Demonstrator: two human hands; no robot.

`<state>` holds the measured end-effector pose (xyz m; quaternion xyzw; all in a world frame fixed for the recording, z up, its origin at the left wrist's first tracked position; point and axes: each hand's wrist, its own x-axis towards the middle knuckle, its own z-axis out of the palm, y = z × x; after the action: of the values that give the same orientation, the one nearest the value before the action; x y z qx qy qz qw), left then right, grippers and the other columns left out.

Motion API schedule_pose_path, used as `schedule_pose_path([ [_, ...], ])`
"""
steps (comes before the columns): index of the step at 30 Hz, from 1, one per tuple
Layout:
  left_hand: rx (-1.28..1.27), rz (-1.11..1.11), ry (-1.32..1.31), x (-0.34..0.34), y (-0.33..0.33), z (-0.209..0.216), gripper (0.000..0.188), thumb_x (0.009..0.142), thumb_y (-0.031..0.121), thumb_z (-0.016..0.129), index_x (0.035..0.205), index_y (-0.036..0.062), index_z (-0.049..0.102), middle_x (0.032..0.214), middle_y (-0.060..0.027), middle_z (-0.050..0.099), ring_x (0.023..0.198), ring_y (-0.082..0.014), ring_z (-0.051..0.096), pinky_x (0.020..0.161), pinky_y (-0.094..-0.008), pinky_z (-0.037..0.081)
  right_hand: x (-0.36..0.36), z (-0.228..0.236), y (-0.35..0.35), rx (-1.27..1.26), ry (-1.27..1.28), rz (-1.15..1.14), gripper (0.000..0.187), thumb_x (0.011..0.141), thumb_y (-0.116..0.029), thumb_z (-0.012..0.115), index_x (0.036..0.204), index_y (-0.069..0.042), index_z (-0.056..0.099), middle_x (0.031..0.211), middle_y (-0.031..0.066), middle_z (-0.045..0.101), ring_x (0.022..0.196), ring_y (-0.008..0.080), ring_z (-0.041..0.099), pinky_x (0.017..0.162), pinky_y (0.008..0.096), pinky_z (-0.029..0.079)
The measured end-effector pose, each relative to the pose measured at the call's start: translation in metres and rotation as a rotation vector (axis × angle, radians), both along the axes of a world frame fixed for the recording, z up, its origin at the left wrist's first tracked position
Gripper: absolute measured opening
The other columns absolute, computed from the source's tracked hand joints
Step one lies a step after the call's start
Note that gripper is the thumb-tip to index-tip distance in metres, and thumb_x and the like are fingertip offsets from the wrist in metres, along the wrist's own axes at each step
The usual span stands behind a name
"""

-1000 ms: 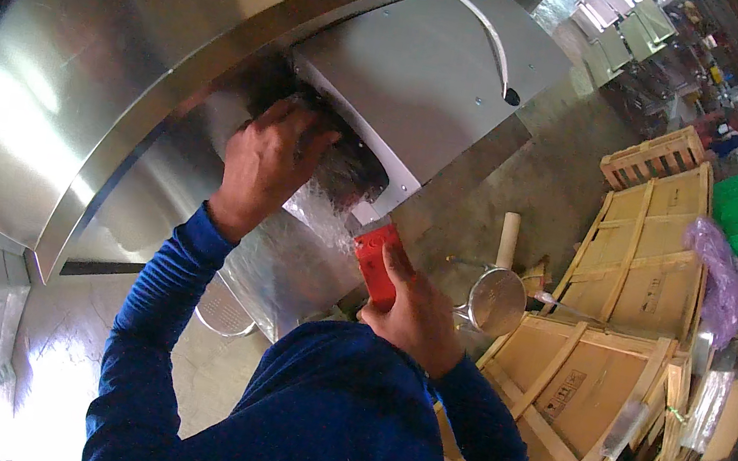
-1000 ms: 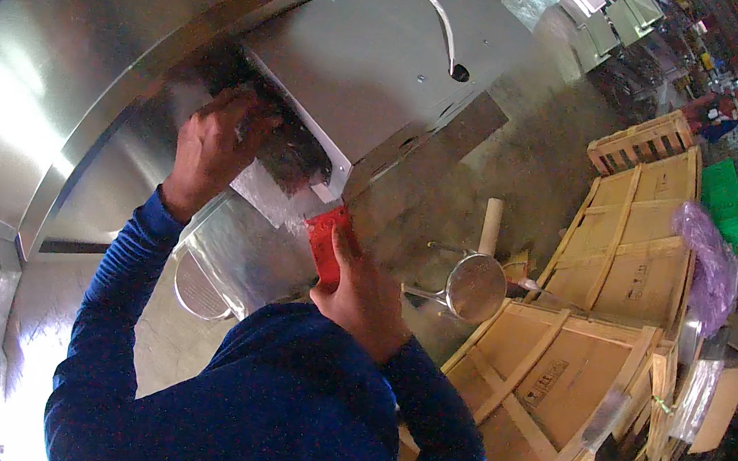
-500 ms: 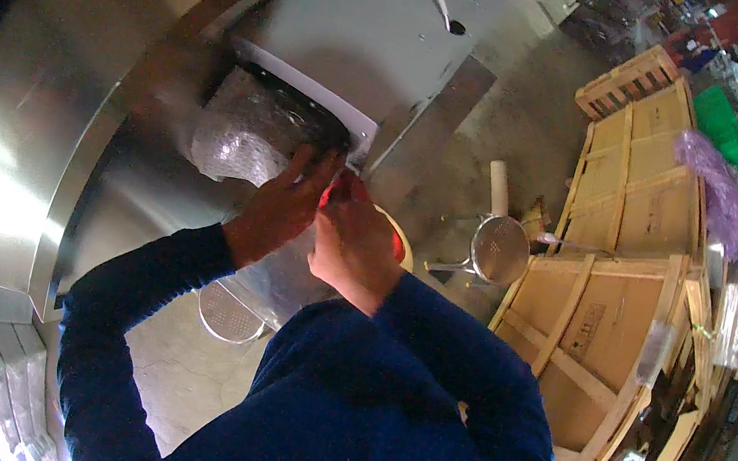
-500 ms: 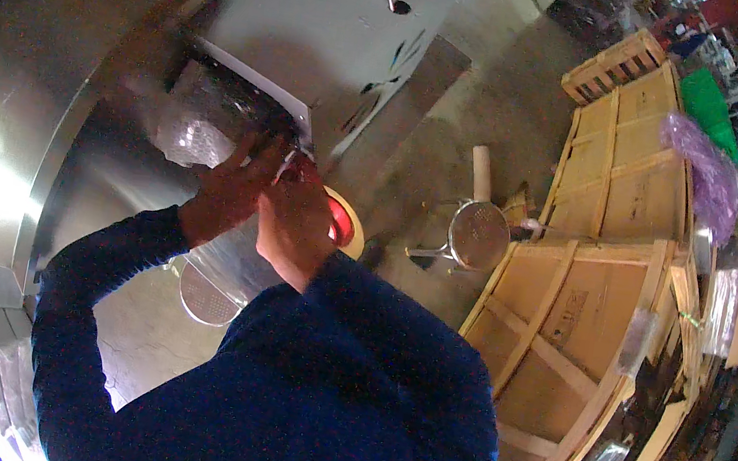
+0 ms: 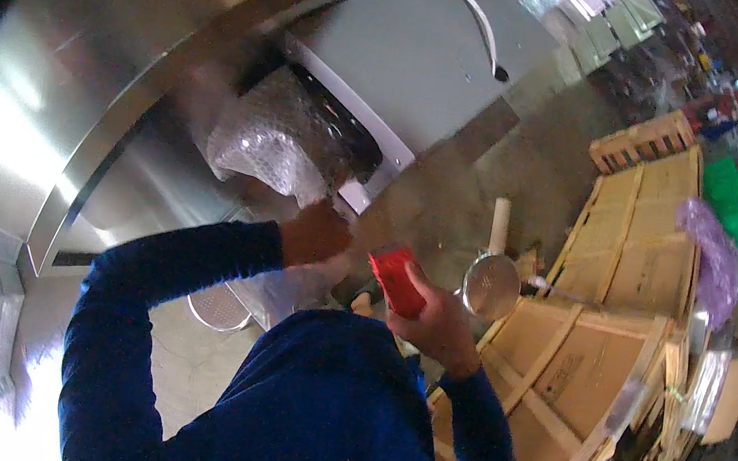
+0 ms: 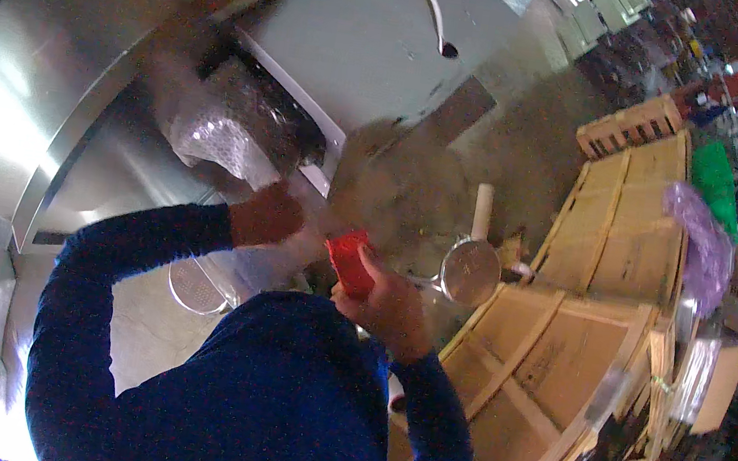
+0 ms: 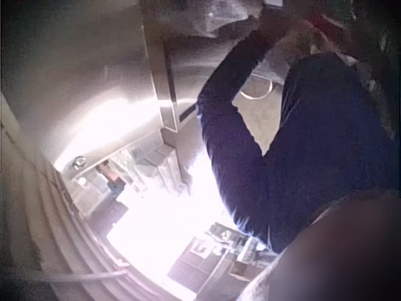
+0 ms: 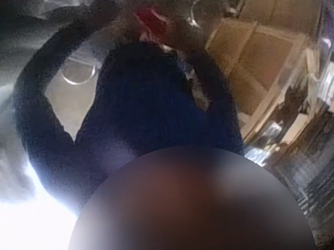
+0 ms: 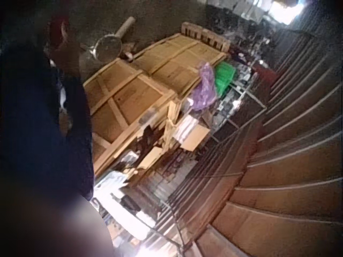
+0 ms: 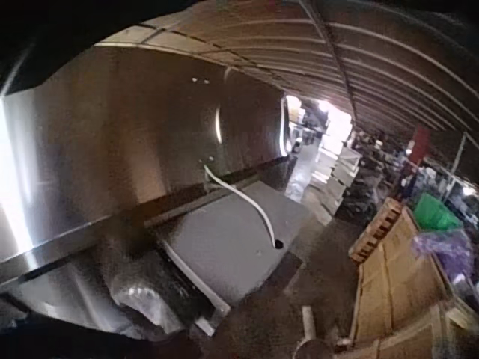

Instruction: The person uses a red handheld tool to work on a stainless steel kitchen hood, then retrieves a power strip and plugs it into a floor outlet. They carry the power strip back to the hood, plug a cord into it, and adjust the hood's control panel.

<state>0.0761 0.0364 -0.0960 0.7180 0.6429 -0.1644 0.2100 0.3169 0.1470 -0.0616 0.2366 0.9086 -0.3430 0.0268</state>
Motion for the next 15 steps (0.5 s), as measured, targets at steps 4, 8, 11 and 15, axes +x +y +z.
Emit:
schedule_pose_path([
  [4, 0.256, 0.845, -0.945, 0.02, -0.012, 0.034, 0.032, 0.097, 0.029, 0.056, 0.109, 0.002, 0.071, 0.087, -0.0154, 0.071, 0.091, -0.0199, 0.068, 0.075, -0.0351, 0.055, 0.028, 0.017, 0.0, 0.083, 0.392, 0.009, 0.08, 0.068, -0.029, 0.08, 0.141, -0.013, 0.05, 0.103, 0.0215, 0.068, 0.082, 0.0377, 0.069, 0.073, 0.0453, 0.057],
  [8, 0.274, 1.107, -1.587, 0.042, -0.029, 0.056, 0.036, 0.099, 0.033, 0.058, 0.109, 0.0004, 0.069, 0.09, -0.0073, 0.07, 0.084, -0.0155, 0.064, 0.072, -0.0307, 0.053, 0.029, 0.026, 0.0, 0.041, 0.466, 0.156, 0.081, 0.066, -0.023, 0.081, 0.141, -0.019, 0.05, 0.104, 0.0174, 0.069, 0.081, 0.0343, 0.069, 0.068, 0.0432, 0.058],
  [11, 0.276, 1.046, -1.442, 0.04, -0.035, 0.06, 0.037, 0.097, 0.03, 0.062, 0.118, -0.0002, 0.064, 0.101, -0.0057, 0.068, 0.089, -0.013, 0.062, 0.075, -0.0298, 0.052, 0.012, 0.028, 0.004, 0.058, 0.579, 0.253, 0.081, 0.065, -0.023, 0.082, 0.14, -0.019, 0.052, 0.105, 0.0168, 0.069, 0.081, 0.0332, 0.069, 0.067, 0.0427, 0.058],
  [15, 0.396, 1.18, -1.461, 0.034, -0.042, 0.065, 0.041, 0.096, 0.035, 0.062, 0.118, 0.0007, 0.065, 0.101, -0.0086, 0.069, 0.083, -0.0141, 0.063, 0.072, -0.029, 0.053, -0.005, 0.032, 0.007, 0.074, 0.588, 0.333, 0.078, 0.064, -0.023, 0.083, 0.136, -0.019, 0.055, 0.106, 0.0173, 0.068, 0.081, 0.0342, 0.069, 0.068, 0.0427, 0.058],
])
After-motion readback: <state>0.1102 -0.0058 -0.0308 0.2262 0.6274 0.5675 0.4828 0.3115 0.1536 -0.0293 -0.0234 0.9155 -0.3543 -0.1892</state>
